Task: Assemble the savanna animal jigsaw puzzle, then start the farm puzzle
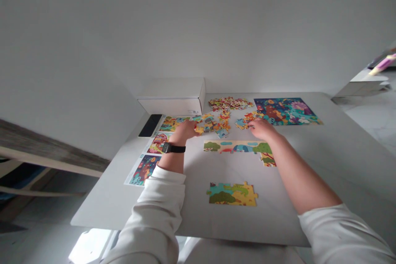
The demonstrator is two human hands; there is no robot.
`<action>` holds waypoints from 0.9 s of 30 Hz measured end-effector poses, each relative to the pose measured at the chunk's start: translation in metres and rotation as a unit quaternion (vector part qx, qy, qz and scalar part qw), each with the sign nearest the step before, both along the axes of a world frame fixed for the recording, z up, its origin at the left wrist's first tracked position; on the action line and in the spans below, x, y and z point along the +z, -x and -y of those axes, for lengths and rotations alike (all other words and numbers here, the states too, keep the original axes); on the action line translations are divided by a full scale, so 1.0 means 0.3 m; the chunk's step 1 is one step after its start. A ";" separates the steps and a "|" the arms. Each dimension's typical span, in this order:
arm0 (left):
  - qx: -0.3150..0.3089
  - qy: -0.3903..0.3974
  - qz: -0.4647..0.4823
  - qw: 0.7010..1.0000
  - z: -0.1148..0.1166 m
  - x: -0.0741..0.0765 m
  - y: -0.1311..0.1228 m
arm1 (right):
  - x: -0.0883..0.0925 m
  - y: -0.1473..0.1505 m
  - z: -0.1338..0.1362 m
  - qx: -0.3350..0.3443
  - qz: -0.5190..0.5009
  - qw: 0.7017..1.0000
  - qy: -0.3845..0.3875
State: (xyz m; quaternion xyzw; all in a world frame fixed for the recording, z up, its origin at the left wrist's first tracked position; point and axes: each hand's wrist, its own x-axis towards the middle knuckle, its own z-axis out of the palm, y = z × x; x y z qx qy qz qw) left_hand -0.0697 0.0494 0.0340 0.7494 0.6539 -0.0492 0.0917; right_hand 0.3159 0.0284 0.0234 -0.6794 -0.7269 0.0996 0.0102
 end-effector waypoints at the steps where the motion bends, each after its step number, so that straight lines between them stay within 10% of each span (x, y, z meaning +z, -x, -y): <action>1: -0.003 0.002 0.000 1.000 0.000 0.000 -0.001 | -0.002 0.000 -0.001 0.001 -0.001 1.000 0.001; 27: -0.056 -0.097 0.081 0.990 0.022 -0.071 -0.102 | -0.011 0.002 -0.005 0.005 -0.013 1.000 0.008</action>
